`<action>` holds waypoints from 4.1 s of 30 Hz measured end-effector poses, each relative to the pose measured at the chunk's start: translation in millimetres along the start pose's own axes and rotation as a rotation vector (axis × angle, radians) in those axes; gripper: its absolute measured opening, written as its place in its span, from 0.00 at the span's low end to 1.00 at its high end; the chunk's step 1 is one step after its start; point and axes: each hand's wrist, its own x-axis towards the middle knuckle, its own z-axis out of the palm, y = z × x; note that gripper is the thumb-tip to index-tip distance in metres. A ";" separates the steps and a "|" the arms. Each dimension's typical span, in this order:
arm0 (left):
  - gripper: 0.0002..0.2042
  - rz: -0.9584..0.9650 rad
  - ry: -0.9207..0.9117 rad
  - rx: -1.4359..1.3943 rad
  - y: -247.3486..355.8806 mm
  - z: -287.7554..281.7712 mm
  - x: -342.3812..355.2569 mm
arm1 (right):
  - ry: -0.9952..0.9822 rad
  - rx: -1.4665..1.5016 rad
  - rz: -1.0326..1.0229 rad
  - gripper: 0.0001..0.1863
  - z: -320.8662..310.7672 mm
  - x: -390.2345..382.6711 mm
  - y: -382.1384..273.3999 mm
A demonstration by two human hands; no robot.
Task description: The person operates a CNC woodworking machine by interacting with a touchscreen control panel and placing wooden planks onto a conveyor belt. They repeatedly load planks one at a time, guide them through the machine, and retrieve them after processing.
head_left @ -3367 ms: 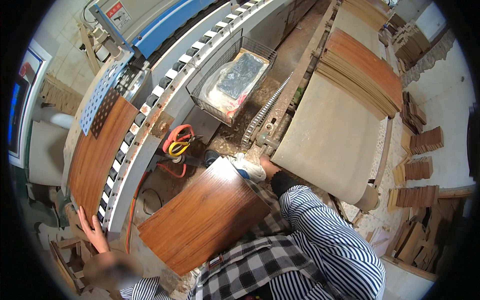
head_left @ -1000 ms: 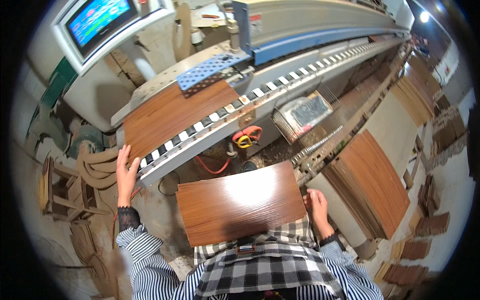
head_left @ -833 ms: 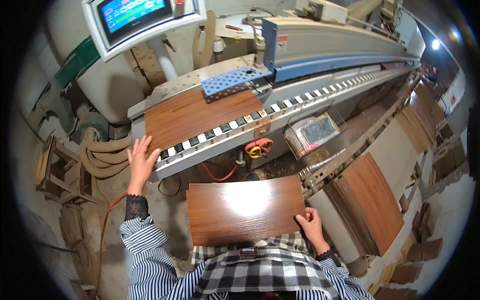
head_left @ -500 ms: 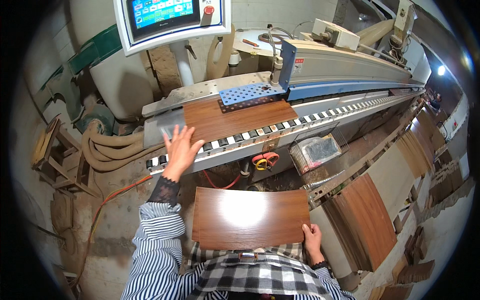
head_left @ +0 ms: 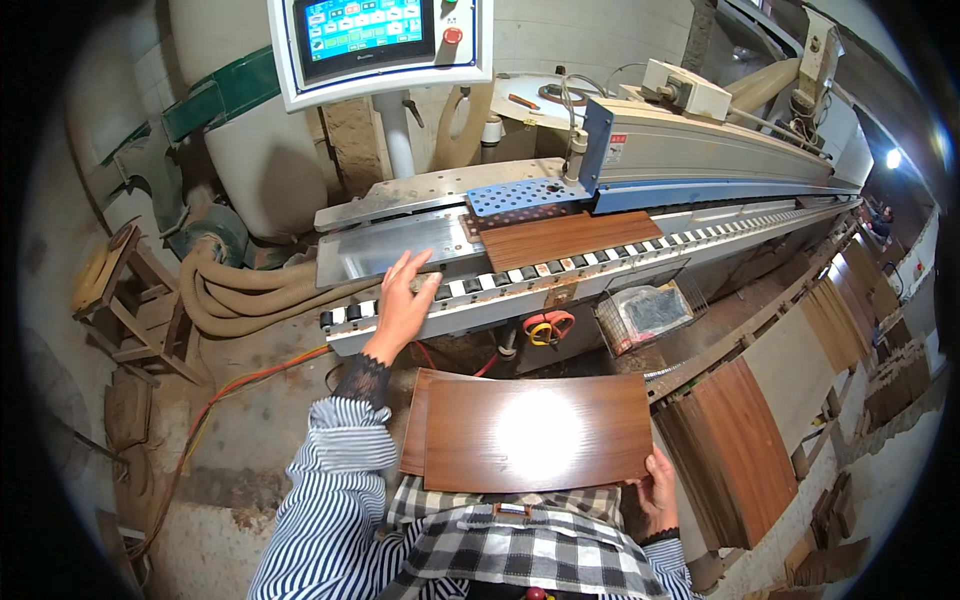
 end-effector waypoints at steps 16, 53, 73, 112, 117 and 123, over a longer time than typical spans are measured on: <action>0.29 0.063 -0.284 0.444 20.3 -99.3 -98.1 | -0.202 0.007 -0.021 0.25 159.7 141.4 -46.9; 0.38 -0.274 -0.065 0.556 -27.9 -55.9 -5.6 | 0.186 -0.147 0.135 0.16 23.2 37.1 59.9; 0.29 -0.144 -0.049 0.439 -42.6 -65.8 -21.2 | 0.212 -0.157 0.109 0.14 29.2 34.3 59.1; 0.31 -0.198 -0.136 0.471 -25.1 -50.3 -7.1 | 0.171 -0.102 0.134 0.12 25.2 34.0 58.7; 0.31 -0.184 -0.157 0.498 -12.5 -19.6 2.9 | 0.120 -0.055 0.127 0.12 27.6 30.6 54.3; 0.34 -0.147 -0.141 0.465 2.6 32.6 20.1 | -0.004 -0.031 0.135 0.25 24.2 26.5 48.6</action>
